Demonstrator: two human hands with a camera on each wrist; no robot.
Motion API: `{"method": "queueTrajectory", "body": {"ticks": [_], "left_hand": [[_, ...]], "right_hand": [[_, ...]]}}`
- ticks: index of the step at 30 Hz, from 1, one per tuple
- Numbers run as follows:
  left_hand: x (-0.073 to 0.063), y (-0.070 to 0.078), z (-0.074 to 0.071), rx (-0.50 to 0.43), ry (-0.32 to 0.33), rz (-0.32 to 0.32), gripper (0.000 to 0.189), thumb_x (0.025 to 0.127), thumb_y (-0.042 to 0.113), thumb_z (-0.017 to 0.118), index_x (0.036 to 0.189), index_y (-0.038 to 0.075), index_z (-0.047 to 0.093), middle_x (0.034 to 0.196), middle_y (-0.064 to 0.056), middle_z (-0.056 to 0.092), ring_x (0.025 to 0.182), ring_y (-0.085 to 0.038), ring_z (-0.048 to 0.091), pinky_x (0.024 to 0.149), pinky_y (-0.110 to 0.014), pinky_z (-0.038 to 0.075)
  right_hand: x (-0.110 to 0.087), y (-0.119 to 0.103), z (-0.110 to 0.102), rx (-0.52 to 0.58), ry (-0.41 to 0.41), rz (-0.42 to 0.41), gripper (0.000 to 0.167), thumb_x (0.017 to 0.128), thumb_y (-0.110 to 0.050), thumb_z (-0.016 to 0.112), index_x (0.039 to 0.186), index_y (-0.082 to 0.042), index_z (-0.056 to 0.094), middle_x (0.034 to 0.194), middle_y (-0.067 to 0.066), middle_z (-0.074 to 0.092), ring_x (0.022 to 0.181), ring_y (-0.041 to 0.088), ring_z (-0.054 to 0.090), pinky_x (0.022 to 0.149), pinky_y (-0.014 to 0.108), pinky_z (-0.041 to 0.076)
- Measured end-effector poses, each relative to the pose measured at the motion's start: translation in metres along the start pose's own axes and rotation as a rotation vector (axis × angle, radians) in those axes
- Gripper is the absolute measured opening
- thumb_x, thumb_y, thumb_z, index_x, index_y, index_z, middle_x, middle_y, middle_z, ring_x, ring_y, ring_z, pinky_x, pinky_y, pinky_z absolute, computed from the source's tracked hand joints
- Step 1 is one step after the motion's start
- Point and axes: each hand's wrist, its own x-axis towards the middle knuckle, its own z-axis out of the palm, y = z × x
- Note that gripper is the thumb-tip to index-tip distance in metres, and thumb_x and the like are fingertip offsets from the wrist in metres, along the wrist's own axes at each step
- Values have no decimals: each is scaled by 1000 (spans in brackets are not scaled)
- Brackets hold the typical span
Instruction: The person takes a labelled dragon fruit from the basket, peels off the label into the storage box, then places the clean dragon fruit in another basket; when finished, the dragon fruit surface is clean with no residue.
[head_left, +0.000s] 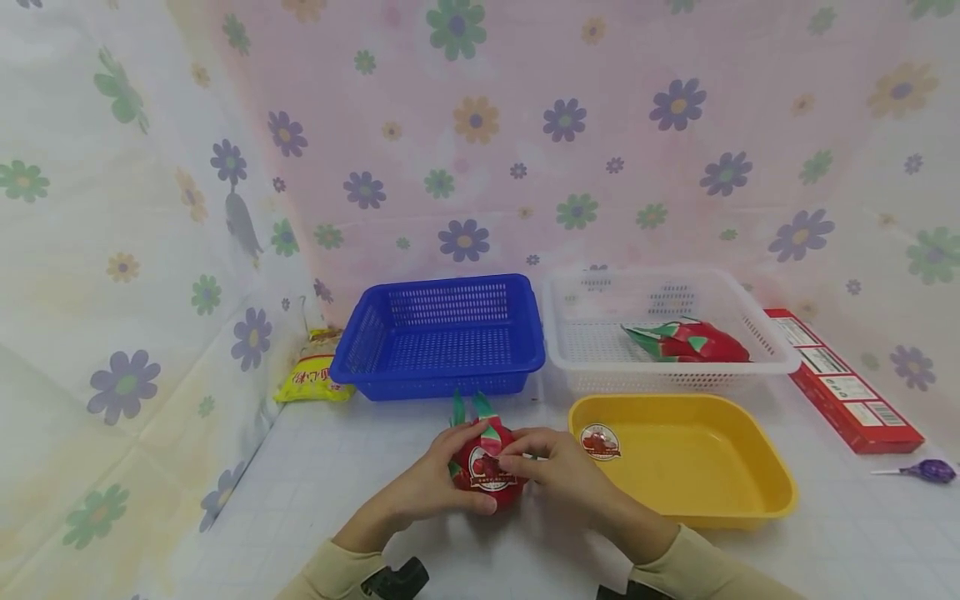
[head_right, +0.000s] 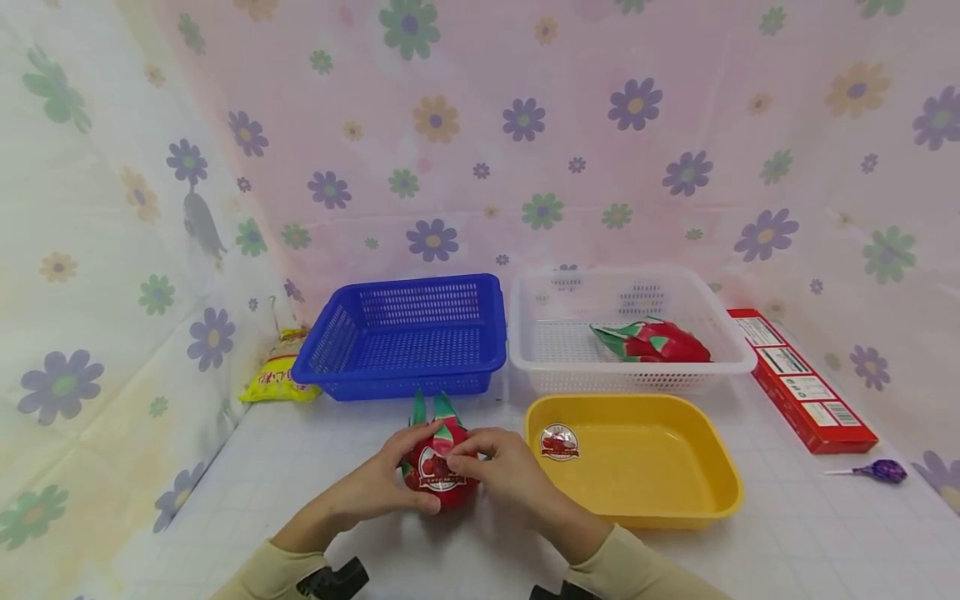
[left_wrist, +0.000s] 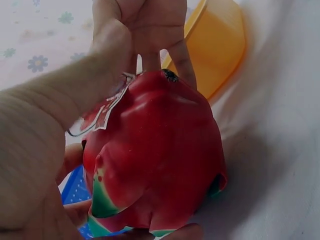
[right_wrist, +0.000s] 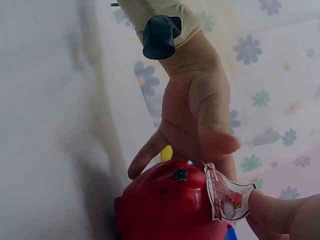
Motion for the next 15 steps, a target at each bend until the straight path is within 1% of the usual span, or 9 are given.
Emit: {"method": "queueTrajectory", "body": {"ticks": [2, 5, 6, 8, 9, 10, 12, 14, 15], "left_hand": [[1, -1, -1, -1, -7, -12, 83, 83, 43, 77, 153, 29, 35, 159, -17, 24, 144, -44, 29, 111, -65, 35], [2, -4, 0, -46, -12, -36, 70, 92, 54, 60, 153, 28, 36, 160, -16, 22, 141, -45, 33, 102, -60, 47], [2, -4, 0, -74, -14, -37, 67, 95, 55, 54, 153, 27, 36, 160, -17, 21, 139, -46, 36, 98, -58, 51], [2, -5, 1, -126, -12, -48, 61, 99, 55, 44, 152, 26, 37, 160, -17, 21, 136, -47, 40, 90, -54, 56], [2, -6, 1, -152, -11, -51, 59, 101, 54, 40, 152, 25, 37, 159, -17, 20, 135, -48, 41, 86, -53, 58], [2, -6, 1, -169, -10, -55, 57, 102, 53, 36, 152, 25, 37, 159, -18, 20, 134, -48, 41, 86, -55, 58], [2, -6, 1, -186, -5, -60, 55, 104, 51, 33, 152, 25, 38, 159, -18, 20, 134, -49, 41, 86, -58, 57], [3, -6, 1, -179, 1, -61, 54, 103, 49, 40, 152, 26, 39, 158, -17, 22, 135, -50, 38, 85, -59, 56], [3, -7, 2, -158, 6, -53, 55, 102, 48, 46, 151, 26, 39, 158, -17, 23, 137, -49, 36, 89, -60, 55]], "right_hand": [[0, 1, -1, 14, -12, 2, 24, 87, -29, 75, 98, -8, 77, 131, 18, 63, 119, 31, 58, 72, 33, 57], [0, 1, -2, 55, -34, 12, 26, 87, -28, 74, 99, -5, 76, 133, 20, 61, 120, 31, 56, 73, 35, 57], [-1, 1, -2, 70, -43, 16, 26, 88, -27, 74, 99, -3, 75, 134, 20, 60, 121, 31, 55, 73, 35, 57], [-1, 1, -3, 96, -59, 32, 26, 87, -26, 74, 99, -3, 75, 136, 20, 59, 125, 34, 52, 78, 37, 56], [-1, 1, -3, 107, -67, 36, 26, 88, -25, 74, 100, -2, 75, 136, 20, 58, 126, 35, 51, 80, 38, 56], [-2, 1, -4, 106, -76, 34, 27, 88, -26, 73, 101, -2, 74, 137, 20, 57, 127, 36, 50, 81, 37, 55], [-3, 1, -6, 120, -90, 29, 29, 89, -26, 72, 103, 0, 74, 138, 20, 57, 128, 35, 49, 86, 38, 54], [-4, 1, -10, 139, -102, 25, 31, 91, -26, 70, 106, 1, 73, 136, 19, 58, 127, 31, 51, 91, 38, 52], [-5, 0, -13, 151, -102, 29, 32, 92, -26, 69, 108, 1, 72, 135, 18, 59, 125, 28, 51, 93, 37, 51]]}}
